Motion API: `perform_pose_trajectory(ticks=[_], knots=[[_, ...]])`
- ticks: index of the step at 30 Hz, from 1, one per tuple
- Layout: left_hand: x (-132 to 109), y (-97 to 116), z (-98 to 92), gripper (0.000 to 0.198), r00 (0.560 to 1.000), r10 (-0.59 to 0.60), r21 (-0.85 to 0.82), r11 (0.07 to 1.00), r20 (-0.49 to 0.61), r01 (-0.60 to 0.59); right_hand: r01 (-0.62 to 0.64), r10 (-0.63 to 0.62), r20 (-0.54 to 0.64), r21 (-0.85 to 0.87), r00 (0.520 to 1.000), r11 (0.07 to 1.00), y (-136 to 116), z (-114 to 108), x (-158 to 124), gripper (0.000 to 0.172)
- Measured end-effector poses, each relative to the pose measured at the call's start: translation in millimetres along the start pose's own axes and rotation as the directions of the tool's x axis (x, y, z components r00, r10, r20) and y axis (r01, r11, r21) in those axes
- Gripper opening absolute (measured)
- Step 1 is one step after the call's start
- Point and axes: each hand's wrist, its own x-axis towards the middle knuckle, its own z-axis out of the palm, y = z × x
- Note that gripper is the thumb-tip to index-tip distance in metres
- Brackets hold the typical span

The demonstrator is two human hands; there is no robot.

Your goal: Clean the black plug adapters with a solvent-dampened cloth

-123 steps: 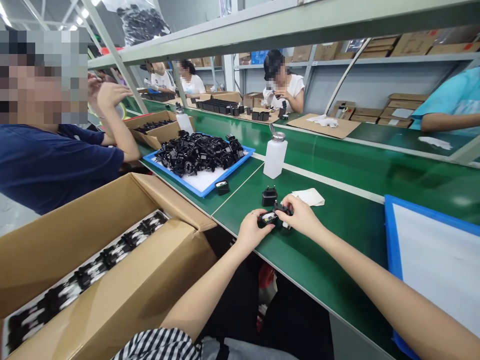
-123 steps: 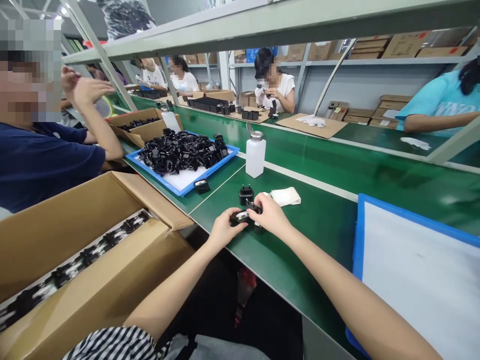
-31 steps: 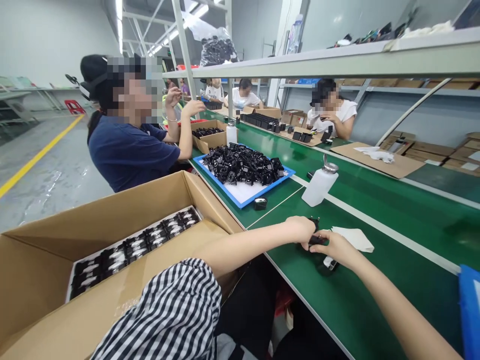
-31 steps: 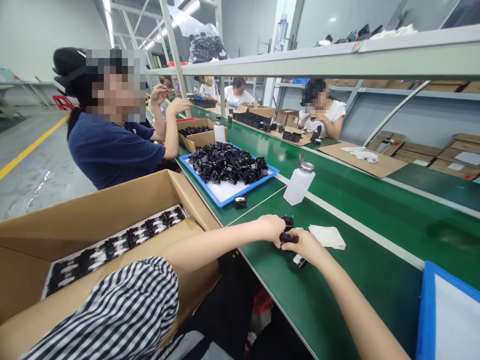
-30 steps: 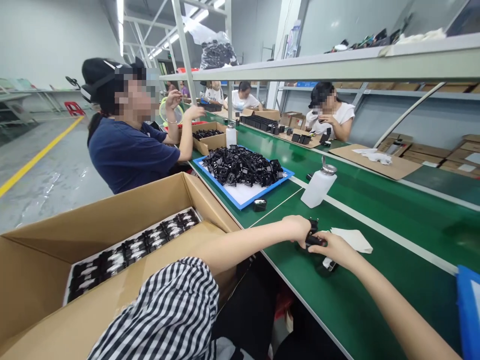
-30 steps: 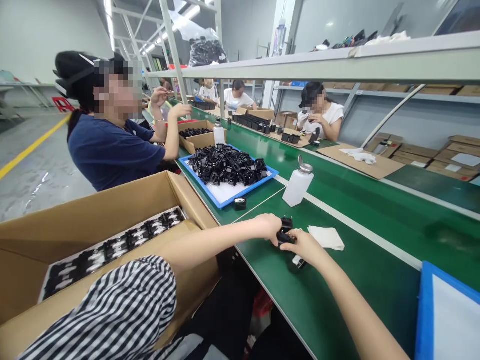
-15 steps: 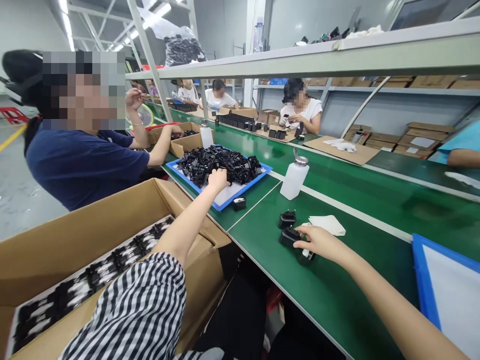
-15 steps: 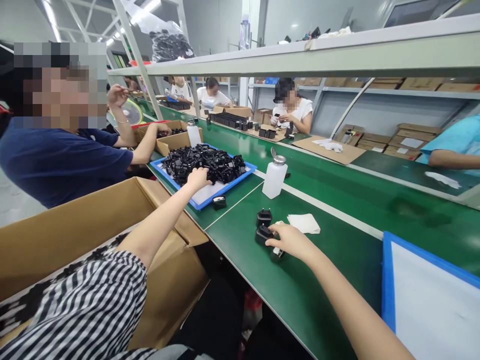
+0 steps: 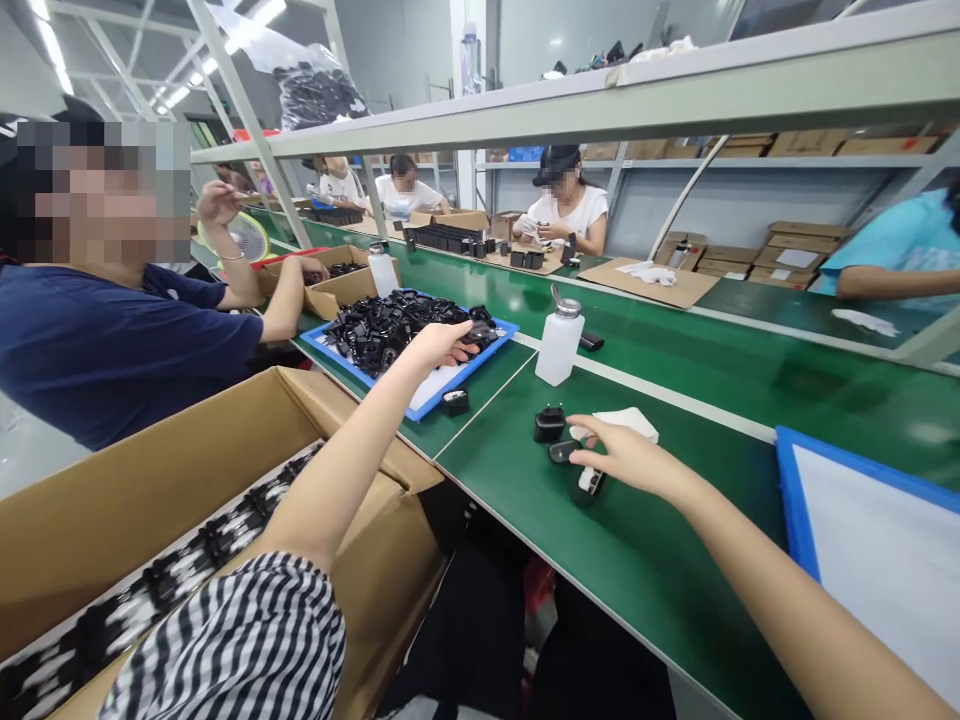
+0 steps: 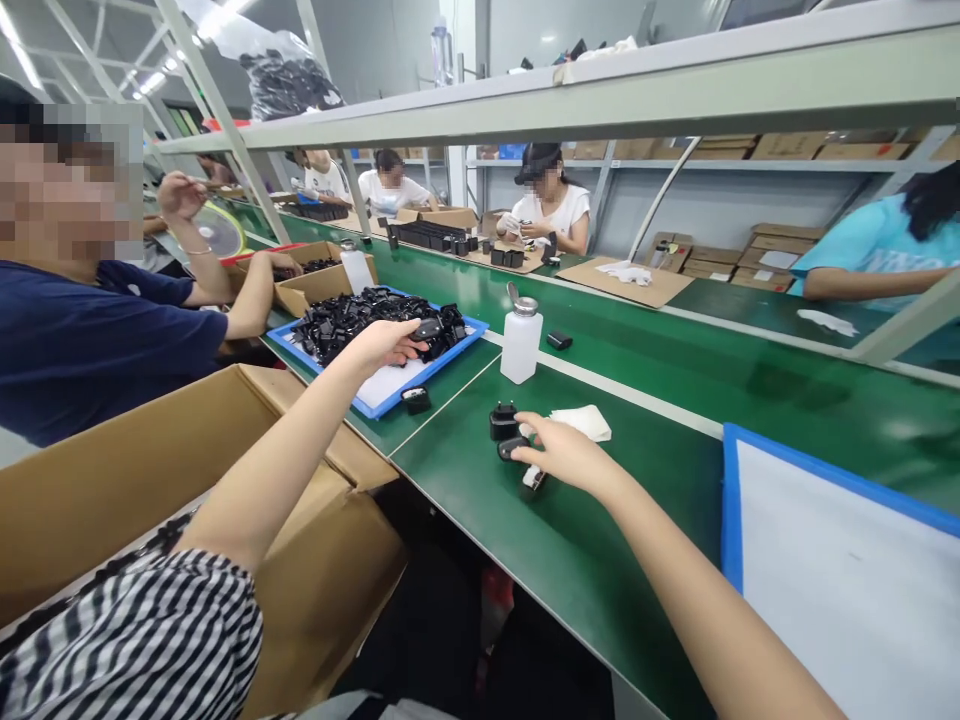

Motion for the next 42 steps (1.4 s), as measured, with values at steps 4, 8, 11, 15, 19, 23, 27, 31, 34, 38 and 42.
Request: perform_pose_trajectory(ticks=[4,8,11,15,19,23,27,31,34,38,42], knots=[[-39,30,32.0,0.029,0.958,0.082,-0.451,0.891,0.276,0.054,0.023,-0.021,0.046,-0.031,0.999,0.999,-1,-1,-3,0.039],[-65,28,74.8,0.024,0.941,0.095,-0.682,0.713,0.324,0.163,0.063,-0.062,0.047,-0.028,0.997,0.998,6,8,-1,0.038],[-74,12,96.6,0.024,0.945,-0.004,-0.853,0.431,0.326,0.296,0.045,-0.045,0.022,0.012,0.999,0.999,10,11,1,0.039],[-82,-12,106.0,0.012,0.945,-0.141,-0.951,0.055,0.295,0.305,0.001,0.001,-0.052,0.041,0.999,0.999,11,10,1,0.041],[-89,-27,110.7,0.012,0.966,-0.106,-0.927,0.275,0.235,0.255,-0.021,0.028,-0.104,0.069,0.994,0.997,10,10,-1,0.044],[-96,-28,121.3,0.037,0.968,0.167,-0.427,0.901,0.187,-0.073,-0.027,0.053,-0.151,0.171,0.987,0.985,11,12,2,0.043],[-95,-22,131.3,0.048,0.909,0.382,0.12,0.907,0.164,-0.403,-0.039,0.083,-0.107,0.361,0.991,0.932,15,15,9,0.045],[-81,-16,133.3,0.034,0.833,0.489,0.209,0.814,0.26,-0.543,-0.061,0.095,-0.051,0.463,0.994,0.884,21,14,10,0.043],[-70,-9,131.1,0.029,0.787,0.532,0.259,0.75,0.312,-0.609,-0.028,0.048,-0.026,0.504,0.999,0.863,25,14,8,0.038],[-62,4,128.6,0.024,0.766,0.49,0.338,0.699,0.415,-0.631,0.02,-0.004,-0.041,0.396,0.999,0.918,30,21,6,0.033],[-62,12,130.0,0.024,0.777,0.454,0.409,0.669,0.437,-0.621,-0.02,0.055,-0.131,0.251,0.99,0.968,30,27,8,0.028]])
